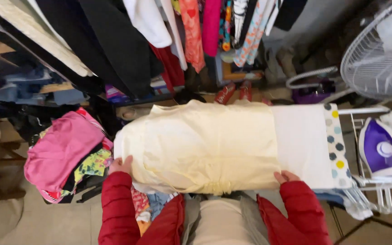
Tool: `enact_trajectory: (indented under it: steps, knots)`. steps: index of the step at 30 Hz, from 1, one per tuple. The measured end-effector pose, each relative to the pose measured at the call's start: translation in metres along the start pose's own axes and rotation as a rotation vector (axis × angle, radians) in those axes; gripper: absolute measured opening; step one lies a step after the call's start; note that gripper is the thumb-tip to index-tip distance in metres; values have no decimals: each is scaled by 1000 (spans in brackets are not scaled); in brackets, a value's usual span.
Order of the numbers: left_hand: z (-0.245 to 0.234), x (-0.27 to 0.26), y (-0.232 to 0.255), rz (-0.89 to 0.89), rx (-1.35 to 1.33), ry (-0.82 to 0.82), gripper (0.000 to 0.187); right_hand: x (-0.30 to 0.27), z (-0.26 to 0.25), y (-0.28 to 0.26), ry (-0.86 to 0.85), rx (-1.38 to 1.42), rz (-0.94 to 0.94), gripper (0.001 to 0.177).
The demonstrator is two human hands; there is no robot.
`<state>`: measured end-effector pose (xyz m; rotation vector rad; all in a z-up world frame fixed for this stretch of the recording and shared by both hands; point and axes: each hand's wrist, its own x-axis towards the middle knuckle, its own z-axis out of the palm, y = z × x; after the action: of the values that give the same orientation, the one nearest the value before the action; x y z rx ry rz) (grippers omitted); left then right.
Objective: The person is ironing a yellow sleeveless garment on an ironing board in a cluttered room.
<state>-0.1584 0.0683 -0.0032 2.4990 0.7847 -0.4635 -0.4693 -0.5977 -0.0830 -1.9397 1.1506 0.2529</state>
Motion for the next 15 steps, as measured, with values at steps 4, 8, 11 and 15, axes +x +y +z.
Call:
enact_trajectory:
  steps: [4, 8, 11, 15]
  knots:
    - [-6, 19, 19, 3, 84, -78, 70, -22, -22, -43, -99, -149, 11, 55]
    - [-29, 25, 71, 67, 5, -132, 84, -43, -48, -138, -57, 6, 13, 40]
    - [-26, 44, 83, 68, -36, -127, 73, -54, -69, -210, -102, -77, 41, 47]
    - [-12, 80, 83, 99, -162, -107, 48, -33, -71, -256, -122, -295, 88, 57]
